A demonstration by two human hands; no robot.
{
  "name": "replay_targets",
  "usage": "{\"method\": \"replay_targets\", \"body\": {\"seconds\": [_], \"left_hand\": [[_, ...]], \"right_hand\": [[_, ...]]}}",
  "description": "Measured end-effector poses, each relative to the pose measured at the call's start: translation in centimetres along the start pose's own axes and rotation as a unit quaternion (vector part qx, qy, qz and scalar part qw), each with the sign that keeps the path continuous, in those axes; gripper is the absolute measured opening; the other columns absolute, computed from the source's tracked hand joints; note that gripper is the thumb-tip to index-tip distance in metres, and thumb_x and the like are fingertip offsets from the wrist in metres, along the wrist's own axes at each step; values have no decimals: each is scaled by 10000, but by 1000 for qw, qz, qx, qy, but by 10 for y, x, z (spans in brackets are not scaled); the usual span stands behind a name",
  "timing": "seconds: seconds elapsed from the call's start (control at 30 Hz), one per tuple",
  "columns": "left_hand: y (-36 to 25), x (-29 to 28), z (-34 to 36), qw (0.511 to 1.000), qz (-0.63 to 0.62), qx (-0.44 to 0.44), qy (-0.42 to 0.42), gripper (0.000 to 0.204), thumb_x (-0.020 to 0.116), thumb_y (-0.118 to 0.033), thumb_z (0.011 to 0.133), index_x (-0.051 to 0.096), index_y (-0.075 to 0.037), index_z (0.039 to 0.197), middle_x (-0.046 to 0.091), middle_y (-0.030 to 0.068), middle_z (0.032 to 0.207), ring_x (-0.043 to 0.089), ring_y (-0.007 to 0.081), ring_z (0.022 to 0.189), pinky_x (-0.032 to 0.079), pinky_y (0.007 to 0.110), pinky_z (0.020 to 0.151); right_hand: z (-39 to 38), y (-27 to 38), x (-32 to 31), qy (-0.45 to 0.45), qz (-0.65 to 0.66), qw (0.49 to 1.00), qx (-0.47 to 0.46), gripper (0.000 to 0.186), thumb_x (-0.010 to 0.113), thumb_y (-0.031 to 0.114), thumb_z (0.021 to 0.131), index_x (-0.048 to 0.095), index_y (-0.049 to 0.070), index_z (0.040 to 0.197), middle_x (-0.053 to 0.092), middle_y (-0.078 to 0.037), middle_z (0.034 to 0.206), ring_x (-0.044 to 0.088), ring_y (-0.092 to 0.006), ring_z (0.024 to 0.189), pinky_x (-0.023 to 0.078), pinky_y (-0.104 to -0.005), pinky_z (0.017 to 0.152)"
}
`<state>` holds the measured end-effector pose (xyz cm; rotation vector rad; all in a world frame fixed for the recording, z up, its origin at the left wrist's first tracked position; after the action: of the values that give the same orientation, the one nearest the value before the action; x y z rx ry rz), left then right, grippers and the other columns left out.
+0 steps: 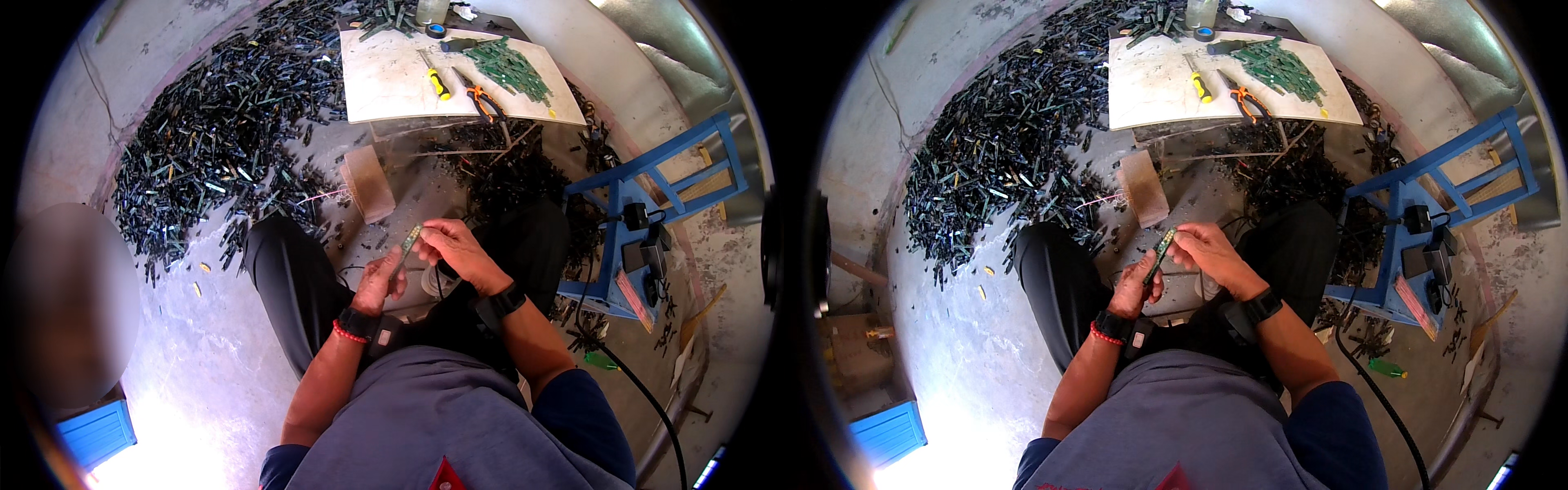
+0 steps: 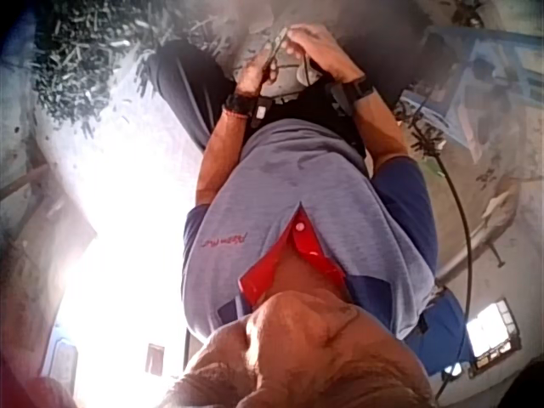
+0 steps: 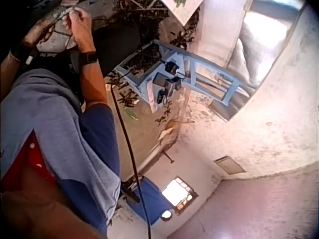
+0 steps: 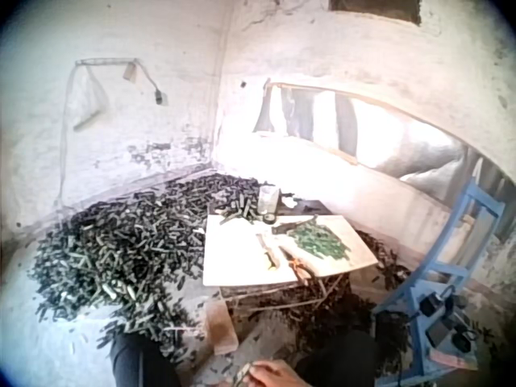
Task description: The person sits on the floor and uses pliers to cut green plastic strips into smaller pieces. They repeatedly pick up strips, cut them, and place the resulting pieces onto a white board. The person also uses a brush to sweep debris from the board into a container.
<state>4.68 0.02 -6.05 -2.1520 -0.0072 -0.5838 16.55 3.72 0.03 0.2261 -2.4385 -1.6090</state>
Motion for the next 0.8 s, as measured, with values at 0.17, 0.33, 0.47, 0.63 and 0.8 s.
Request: {"method": "replay_targets", "body": {"seconds": [0.17,0.33,0.47,0.63,0.8], "left_hand": [[0,-3,1,1000,10,13,-11,502,498,-521,893,523,-81,653,477,42,496,429,127,412,314,246,411],[0,-5,2,999,33,23,-29,508,517,-515,887,521,-79,627,471,32,486,429,117,407,312,245,405],[2,-6,3,998,57,29,-25,517,519,-518,886,515,-72,625,470,31,489,420,110,411,308,245,406],[0,-7,2,995,87,39,-30,523,522,-516,886,508,-66,619,471,31,495,416,104,416,305,246,410],[-5,-2,-2,994,97,51,-20,519,487,-509,910,495,-74,628,463,34,486,408,101,411,305,243,405]], "right_hand": [[1,-2,-1,-11,4,1000,9,237,479,207,932,592,7,988,612,-2,811,544,-54,671,444,-195,586],[2,-6,-1,-18,-8,1000,13,233,489,186,924,591,-2,1017,613,-9,811,550,-57,668,448,-191,572],[5,-12,-4,-20,-3,1000,9,235,490,162,923,593,-16,1036,618,-36,819,559,-79,672,463,-205,579],[5,-12,-4,-21,-1,1000,16,224,464,119,909,600,-14,1028,616,-46,814,563,-87,674,472,-214,586],[4,-11,-2,-14,11,1000,12,217,446,100,899,599,-14,1003,612,-46,799,568,-88,665,481,-218,595]]}}
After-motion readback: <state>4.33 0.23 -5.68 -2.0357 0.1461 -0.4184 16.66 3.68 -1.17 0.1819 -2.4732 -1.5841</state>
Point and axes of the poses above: each hand's wrist, its own z-axis towards the middle knuckle, its own x-axis out of the palm, y = z × x, the point moved 10 cm from there along z, towards the middle knuckle
